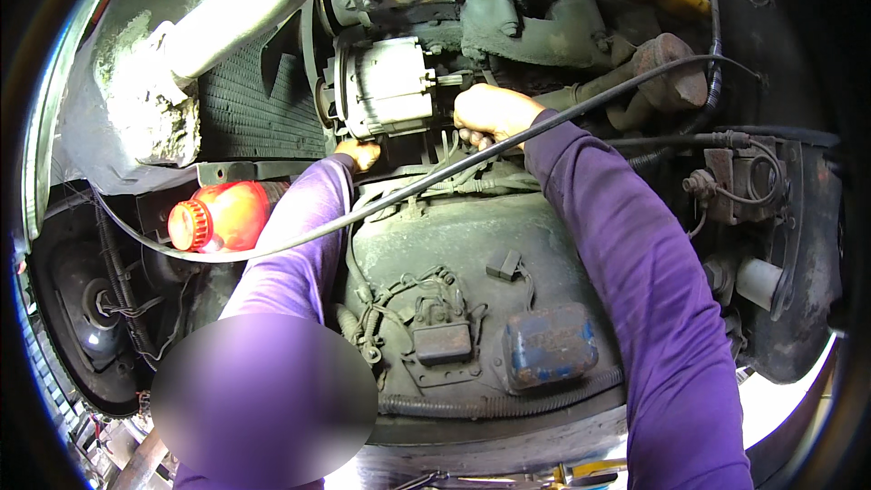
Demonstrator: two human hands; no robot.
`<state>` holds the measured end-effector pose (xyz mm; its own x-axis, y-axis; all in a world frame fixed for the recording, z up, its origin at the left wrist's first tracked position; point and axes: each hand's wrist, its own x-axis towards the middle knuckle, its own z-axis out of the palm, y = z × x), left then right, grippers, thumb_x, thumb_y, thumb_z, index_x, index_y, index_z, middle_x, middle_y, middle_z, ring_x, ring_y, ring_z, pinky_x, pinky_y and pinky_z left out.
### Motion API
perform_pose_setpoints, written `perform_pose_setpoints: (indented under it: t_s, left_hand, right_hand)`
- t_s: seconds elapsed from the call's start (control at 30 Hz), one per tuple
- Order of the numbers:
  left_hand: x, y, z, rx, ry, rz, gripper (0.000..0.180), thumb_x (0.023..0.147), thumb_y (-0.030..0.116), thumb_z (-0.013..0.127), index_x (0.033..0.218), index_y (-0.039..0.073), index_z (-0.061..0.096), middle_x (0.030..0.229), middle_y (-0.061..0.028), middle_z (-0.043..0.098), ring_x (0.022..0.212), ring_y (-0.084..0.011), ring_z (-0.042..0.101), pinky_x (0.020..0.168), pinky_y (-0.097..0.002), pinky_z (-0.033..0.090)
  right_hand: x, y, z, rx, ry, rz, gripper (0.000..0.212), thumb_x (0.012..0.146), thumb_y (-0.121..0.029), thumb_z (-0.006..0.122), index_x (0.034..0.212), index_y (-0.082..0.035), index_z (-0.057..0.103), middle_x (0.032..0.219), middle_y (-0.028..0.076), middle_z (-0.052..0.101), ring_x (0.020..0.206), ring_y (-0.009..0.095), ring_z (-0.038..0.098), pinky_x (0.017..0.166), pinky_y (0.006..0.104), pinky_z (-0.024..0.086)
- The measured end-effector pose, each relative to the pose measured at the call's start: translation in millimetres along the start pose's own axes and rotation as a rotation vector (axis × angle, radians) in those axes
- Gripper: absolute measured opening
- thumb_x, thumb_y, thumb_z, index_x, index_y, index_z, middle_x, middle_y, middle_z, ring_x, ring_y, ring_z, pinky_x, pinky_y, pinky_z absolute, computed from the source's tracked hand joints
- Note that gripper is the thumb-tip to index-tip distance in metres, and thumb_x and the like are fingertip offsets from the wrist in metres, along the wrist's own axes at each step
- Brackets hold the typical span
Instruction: The person walks through a workshop, then works on a truck engine with the hood open. They use pliers and a wrench to adjust components inside the engine bay, handling hoses and wires while tools rest on the hood.
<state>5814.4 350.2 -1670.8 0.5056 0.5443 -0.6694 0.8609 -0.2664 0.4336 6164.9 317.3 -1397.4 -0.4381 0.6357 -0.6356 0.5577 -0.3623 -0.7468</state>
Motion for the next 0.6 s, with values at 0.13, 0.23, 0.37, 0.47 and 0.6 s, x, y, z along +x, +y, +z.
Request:
perform_pose_setpoints:
  t_s: [0.13, 0.23, 0.37, 0.47, 0.6]
  left_hand:
    - [-8.1, 19.0, -6.6, -0.560, -0.053, -0.287, 0.037, 0.096, 0.040, 0.057, 0.104, 0.004, 0.064, 0.088, -0.0076, 0.066, 0.080, -0.0202, 0.059, 0.070, -0.0356, 0.049]
    - [-11.9, 26.8, -20.7, -0.495, -0.117, -0.302, 0.044, 0.100, 0.044, 0.049, 0.118, 0.004, 0.058, 0.106, -0.0132, 0.061, 0.095, -0.0279, 0.056, 0.079, -0.0417, 0.048]
    - [-18.4, 23.7, -28.4, -0.270, -0.152, -0.230, 0.047, 0.098, 0.045, 0.049, 0.121, 0.005, 0.058, 0.109, -0.0161, 0.061, 0.097, -0.0316, 0.057, 0.081, -0.0451, 0.049]
    - [-20.0, 18.1, -14.6, -0.289, 0.021, -0.318, 0.044, 0.094, 0.042, 0.057, 0.116, 0.005, 0.064, 0.099, -0.0135, 0.066, 0.085, -0.0272, 0.061, 0.074, -0.0411, 0.050]
    - [-15.8, 4.5, 11.4, -0.466, 0.218, -0.414, 0.035, 0.090, 0.036, 0.066, 0.106, 0.005, 0.068, 0.083, -0.0094, 0.067, 0.069, -0.0221, 0.062, 0.064, -0.0370, 0.051]
  right_hand:
    - [4.1, -5.2, -6.4, 0.085, 0.010, 0.320, 0.018, 0.090, -0.010, 0.050, 0.081, -0.001, 0.063, 0.068, 0.008, 0.061, 0.051, 0.016, 0.055, 0.044, 0.0329, 0.045]
    - [16.4, -5.7, -8.2, -0.098, -0.079, 0.147, 0.021, 0.092, -0.017, 0.056, 0.080, -0.001, 0.064, 0.066, 0.010, 0.061, 0.049, 0.019, 0.057, 0.045, 0.0354, 0.045]
    - [12.4, 10.1, 7.4, 0.114, 0.008, 0.010, 0.025, 0.092, -0.013, 0.057, 0.073, 0.000, 0.064, 0.062, 0.015, 0.062, 0.052, 0.023, 0.061, 0.049, 0.0379, 0.049]
    - [3.7, 13.5, 39.9, -0.823, 0.168, -0.273, 0.025, 0.093, -0.020, 0.056, 0.088, 0.001, 0.069, 0.088, 0.023, 0.069, 0.077, 0.032, 0.067, 0.071, 0.0419, 0.054]
    - [-10.6, 13.0, 79.0, -0.335, 0.500, 0.279, 0.034, 0.094, -0.026, 0.054, 0.110, 0.000, 0.068, 0.109, 0.025, 0.071, 0.108, 0.040, 0.069, 0.093, 0.0453, 0.055]
